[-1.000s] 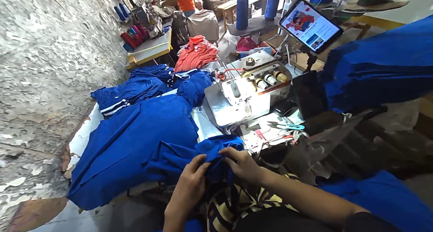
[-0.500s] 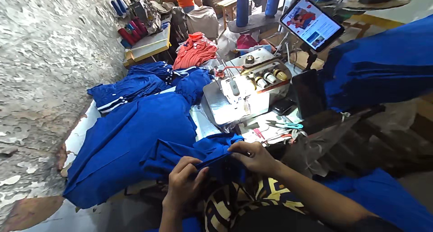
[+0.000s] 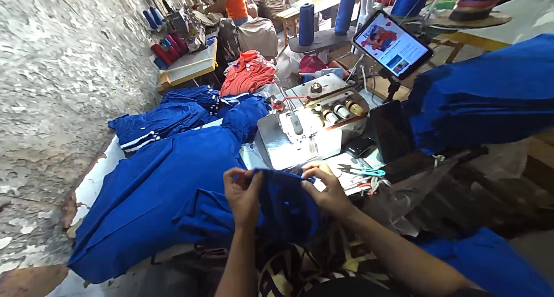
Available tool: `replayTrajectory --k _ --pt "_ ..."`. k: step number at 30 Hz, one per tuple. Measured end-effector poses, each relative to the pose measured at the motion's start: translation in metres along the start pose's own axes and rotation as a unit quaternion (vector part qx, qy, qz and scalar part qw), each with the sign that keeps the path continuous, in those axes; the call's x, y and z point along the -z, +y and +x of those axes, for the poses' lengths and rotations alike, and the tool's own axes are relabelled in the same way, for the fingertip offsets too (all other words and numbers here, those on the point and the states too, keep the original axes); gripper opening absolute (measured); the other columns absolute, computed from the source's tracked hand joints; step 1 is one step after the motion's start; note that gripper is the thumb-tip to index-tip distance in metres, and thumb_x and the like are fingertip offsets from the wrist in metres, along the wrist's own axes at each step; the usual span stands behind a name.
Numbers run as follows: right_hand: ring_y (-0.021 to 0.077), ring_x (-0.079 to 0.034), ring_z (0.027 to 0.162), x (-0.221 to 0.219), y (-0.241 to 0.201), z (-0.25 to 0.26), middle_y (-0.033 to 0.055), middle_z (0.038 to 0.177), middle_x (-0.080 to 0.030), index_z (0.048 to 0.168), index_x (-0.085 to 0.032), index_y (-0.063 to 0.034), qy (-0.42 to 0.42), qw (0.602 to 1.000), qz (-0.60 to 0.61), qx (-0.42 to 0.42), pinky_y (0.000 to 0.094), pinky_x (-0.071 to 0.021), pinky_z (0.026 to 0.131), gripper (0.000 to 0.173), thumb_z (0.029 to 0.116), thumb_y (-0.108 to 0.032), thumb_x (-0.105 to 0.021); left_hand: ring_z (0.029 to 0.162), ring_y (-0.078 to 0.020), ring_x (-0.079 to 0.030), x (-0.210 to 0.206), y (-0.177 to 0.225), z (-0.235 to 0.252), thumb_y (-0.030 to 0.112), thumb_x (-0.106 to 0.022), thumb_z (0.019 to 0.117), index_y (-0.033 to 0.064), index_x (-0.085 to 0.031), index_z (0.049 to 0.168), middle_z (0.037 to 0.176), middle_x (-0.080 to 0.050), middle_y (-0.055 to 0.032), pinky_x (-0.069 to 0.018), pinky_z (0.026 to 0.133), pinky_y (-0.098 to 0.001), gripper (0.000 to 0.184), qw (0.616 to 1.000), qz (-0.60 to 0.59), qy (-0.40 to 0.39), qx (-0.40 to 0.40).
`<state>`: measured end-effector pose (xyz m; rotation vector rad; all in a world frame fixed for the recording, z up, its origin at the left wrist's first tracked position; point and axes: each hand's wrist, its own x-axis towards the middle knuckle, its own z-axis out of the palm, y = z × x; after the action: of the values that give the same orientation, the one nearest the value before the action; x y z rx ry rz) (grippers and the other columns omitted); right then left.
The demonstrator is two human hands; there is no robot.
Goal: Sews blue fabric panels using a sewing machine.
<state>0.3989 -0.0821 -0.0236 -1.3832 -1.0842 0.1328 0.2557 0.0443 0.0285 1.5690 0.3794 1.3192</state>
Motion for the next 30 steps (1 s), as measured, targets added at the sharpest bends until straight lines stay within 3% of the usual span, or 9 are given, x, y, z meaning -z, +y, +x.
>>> replayTrajectory --k 2,4,9,14,18,20,23,26,30 --pt "0.0052 -0.062 0.082 -0.008 -0.004 0.013 0.0076 0.089 -0.068 0.098 -0.067 0.0025 -0.054 0.996 0.013 -0.072 0.0221 -0.0513 0.077 0.019 0.0976 -0.015 -0.059 0.086 -0.0076 -0.068 -0.016 -0.006 0.038 -0.002 -0.071 0.0863 -0.0017 -0.046 0.116 0.093 -0.067 -0.0014 -0.0584 0.08 -0.0293 0.038 0.995 0.101 0.003 0.0" --pt "0.0014 -0.056 0.069 -0.015 -0.01 0.031 0.0029 0.08 -0.063 0.099 -0.065 0.0035 -0.07 0.983 0.032 -0.164 0.0197 -0.0477 0.068 0.022 0.1 -0.018 -0.061 0.092 -0.0226 -0.069 -0.031 -0.016 0.072 0.002 -0.071 0.0899 -0.0109 -0.048 0.125 0.104 -0.067 -0.019 -0.0574 0.084 -0.0401 0.045 0.972 0.23 -0.056 -0.009" --pt "0.0027 -0.052 0.069 -0.02 -0.008 0.056 0.0037 0.079 -0.06 0.098 -0.067 0.0057 -0.004 0.988 -0.007 -0.154 0.0196 -0.0455 0.067 0.019 0.0954 -0.013 -0.067 0.079 -0.0383 -0.07 -0.068 -0.03 0.112 -0.003 -0.069 0.0888 -0.0104 -0.048 0.126 0.091 -0.069 -0.0244 -0.0571 0.071 -0.0516 0.043 0.908 0.393 -0.133 -0.064" --pt "0.0044 -0.056 0.07 -0.017 -0.011 0.057 0.0065 0.082 -0.064 0.099 -0.068 0.0058 -0.001 0.988 0.004 -0.154 0.0213 -0.0481 0.069 0.018 0.0962 -0.012 -0.066 0.085 -0.035 -0.072 -0.083 -0.012 0.122 -0.004 -0.068 0.0875 -0.0136 -0.046 0.128 0.094 -0.071 -0.0242 -0.0573 0.079 -0.0486 0.047 0.922 0.371 -0.111 -0.022" --pt "0.0 -0.057 0.068 -0.008 -0.011 0.042 0.0033 0.081 -0.065 0.099 -0.066 0.0055 -0.023 0.984 0.066 -0.162 0.0177 -0.0492 0.067 0.019 0.0966 -0.013 -0.066 0.08 -0.0263 -0.07 -0.066 0.003 0.09 0.004 -0.07 0.0916 -0.0073 -0.043 0.128 0.095 -0.07 -0.02 -0.0579 0.072 -0.0431 0.047 0.943 0.318 -0.079 -0.054" --pt "0.0028 -0.063 0.074 -0.003 -0.013 0.029 0.0083 0.092 -0.068 0.107 -0.064 0.0072 -0.032 0.982 0.076 -0.168 0.0195 -0.0539 0.071 0.022 0.0948 -0.01 -0.067 0.082 -0.0183 -0.071 -0.059 0.004 0.076 0.005 -0.073 0.0908 -0.0069 -0.043 0.126 0.095 -0.071 -0.0161 -0.0589 0.076 -0.0375 0.048 0.965 0.252 -0.059 -0.039" --pt "0.0168 -0.069 0.086 0.003 -0.013 0.007 0.0227 0.117 -0.064 0.122 -0.054 0.0119 -0.006 0.995 -0.02 -0.093 0.0304 -0.0579 0.077 0.047 0.085 -0.008 -0.076 0.083 -0.0113 -0.072 -0.047 -0.005 0.052 -0.001 -0.077 0.0846 -0.0038 -0.045 0.119 0.092 -0.072 -0.0086 -0.0598 0.078 -0.0316 0.047 0.987 0.14 -0.077 0.0" --pt "0.0328 -0.063 0.09 0.004 -0.011 0.002 0.0251 0.104 -0.063 0.107 -0.066 0.0065 0.076 0.991 -0.107 0.032 0.0442 -0.054 0.078 0.047 0.0759 -0.024 -0.085 0.08 -0.0037 -0.07 -0.04 -0.006 0.031 -0.002 -0.076 0.0826 -0.0023 -0.046 0.114 0.085 -0.072 -0.0008 -0.0579 0.078 -0.0246 0.044 0.987 0.115 -0.113 0.016" --pt "0.0196 -0.063 0.075 0.003 -0.017 0.008 0.0179 0.088 -0.066 0.097 -0.07 0.0048 0.073 0.988 -0.119 0.06 0.027 -0.0528 0.068 0.028 0.0857 -0.019 -0.077 0.08 -0.0001 -0.07 -0.039 -0.002 0.015 -0.004 -0.076 0.0804 0.0002 -0.046 0.109 0.085 -0.075 0.0022 -0.0561 0.076 -0.0205 0.042 0.984 0.092 -0.151 -0.026"
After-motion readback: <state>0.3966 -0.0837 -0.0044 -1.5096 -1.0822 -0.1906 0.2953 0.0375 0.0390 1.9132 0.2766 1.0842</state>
